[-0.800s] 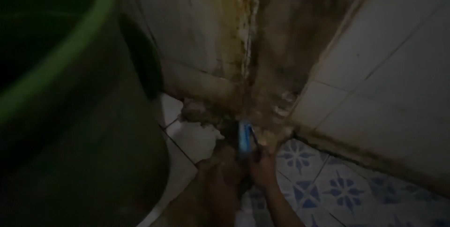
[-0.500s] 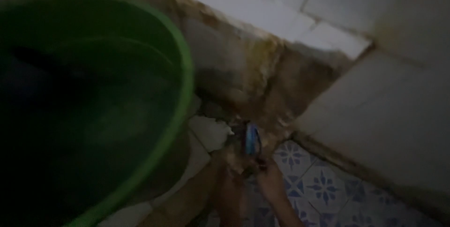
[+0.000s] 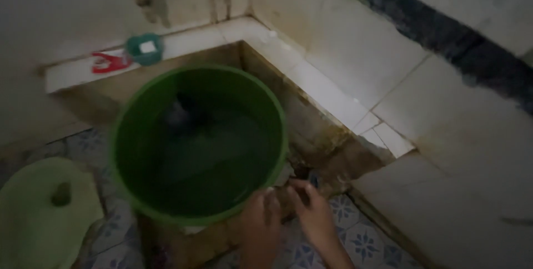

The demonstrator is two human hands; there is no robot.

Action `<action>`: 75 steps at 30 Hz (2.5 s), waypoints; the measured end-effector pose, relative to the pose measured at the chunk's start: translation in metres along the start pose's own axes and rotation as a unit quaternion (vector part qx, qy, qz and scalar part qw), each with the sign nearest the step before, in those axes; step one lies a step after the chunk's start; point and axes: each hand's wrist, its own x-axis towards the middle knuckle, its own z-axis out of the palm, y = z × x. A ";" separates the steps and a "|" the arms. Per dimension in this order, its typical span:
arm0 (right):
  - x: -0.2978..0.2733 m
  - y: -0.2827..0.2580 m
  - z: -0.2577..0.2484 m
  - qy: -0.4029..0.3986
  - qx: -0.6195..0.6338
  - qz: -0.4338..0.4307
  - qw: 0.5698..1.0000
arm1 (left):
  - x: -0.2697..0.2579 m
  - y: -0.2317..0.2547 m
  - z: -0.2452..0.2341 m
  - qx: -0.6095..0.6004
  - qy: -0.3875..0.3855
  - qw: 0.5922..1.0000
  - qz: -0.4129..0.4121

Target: The person is cleaning the bathroom floor and scrubbing the rim of a squat toilet using water and a cleaning agent.

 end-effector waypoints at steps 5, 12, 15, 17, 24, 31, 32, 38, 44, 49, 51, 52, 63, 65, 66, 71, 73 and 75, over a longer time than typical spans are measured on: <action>-0.004 -0.066 0.008 0.005 -0.040 -0.135 0.990 | 0.014 0.000 -0.078 -0.036 0.101 0.985 0.133; 0.031 -0.141 0.034 -0.033 -0.106 -0.194 0.975 | 0.047 -0.013 -0.173 0.010 0.168 0.973 0.157; 0.045 -0.168 0.058 -0.048 -0.122 -0.166 0.977 | 0.064 -0.026 -0.201 0.011 0.169 0.973 0.157; 0.060 -0.176 0.077 -0.051 -0.132 -0.158 0.977 | 0.079 -0.038 -0.216 0.018 0.159 0.976 0.151; 0.150 -0.155 0.141 -0.047 -0.160 -0.170 0.971 | 0.137 -0.066 -0.220 0.052 0.156 0.980 0.112; 0.245 -0.119 0.189 -0.031 -0.215 -0.187 0.958 | 0.173 -0.069 -0.216 0.053 0.131 0.987 0.079; 0.264 -0.115 0.194 -0.032 -0.221 -0.192 0.956 | 0.178 -0.066 -0.216 0.030 0.125 0.990 0.062; 0.323 -0.103 0.240 -0.031 -0.234 -0.196 0.952 | 0.211 -0.081 -0.197 0.028 0.092 0.995 0.022; 0.362 -0.082 0.260 -0.082 -0.239 -0.247 0.936 | 0.244 -0.100 -0.171 0.027 0.149 0.986 0.066; 0.390 -0.024 0.262 -0.203 -0.270 -0.204 0.919 | 0.247 -0.095 -0.172 0.013 0.152 0.987 0.056; 0.383 -0.007 0.264 -0.211 -0.243 -0.250 0.913 | 0.245 -0.092 -0.175 -0.008 0.146 0.989 0.012; 0.365 -0.020 0.262 -0.211 -0.241 -0.250 0.914 | 0.244 -0.091 -0.178 -0.007 0.146 0.989 0.012; 0.362 0.086 0.257 -0.140 -0.615 -0.284 0.722 | 0.236 -0.112 -0.159 0.064 0.115 0.989 -0.063; 0.367 0.115 0.263 -0.175 -0.592 -0.298 0.728 | 0.230 -0.110 -0.161 0.065 0.102 0.990 -0.071; 0.370 0.129 0.267 -0.212 -0.567 -0.313 0.732 | 0.228 -0.109 -0.164 0.067 0.090 0.990 -0.080; 0.354 0.118 0.267 -0.326 -0.530 -0.240 0.745 | 0.204 -0.104 -0.171 0.033 0.100 0.992 -0.075; 0.330 0.098 0.251 -0.370 -0.428 -0.068 0.822 | 0.196 -0.101 -0.174 0.012 0.104 0.992 -0.066; 0.324 0.113 0.236 -0.324 -0.292 -0.155 0.886 | 0.188 -0.098 -0.178 0.035 0.107 0.991 -0.068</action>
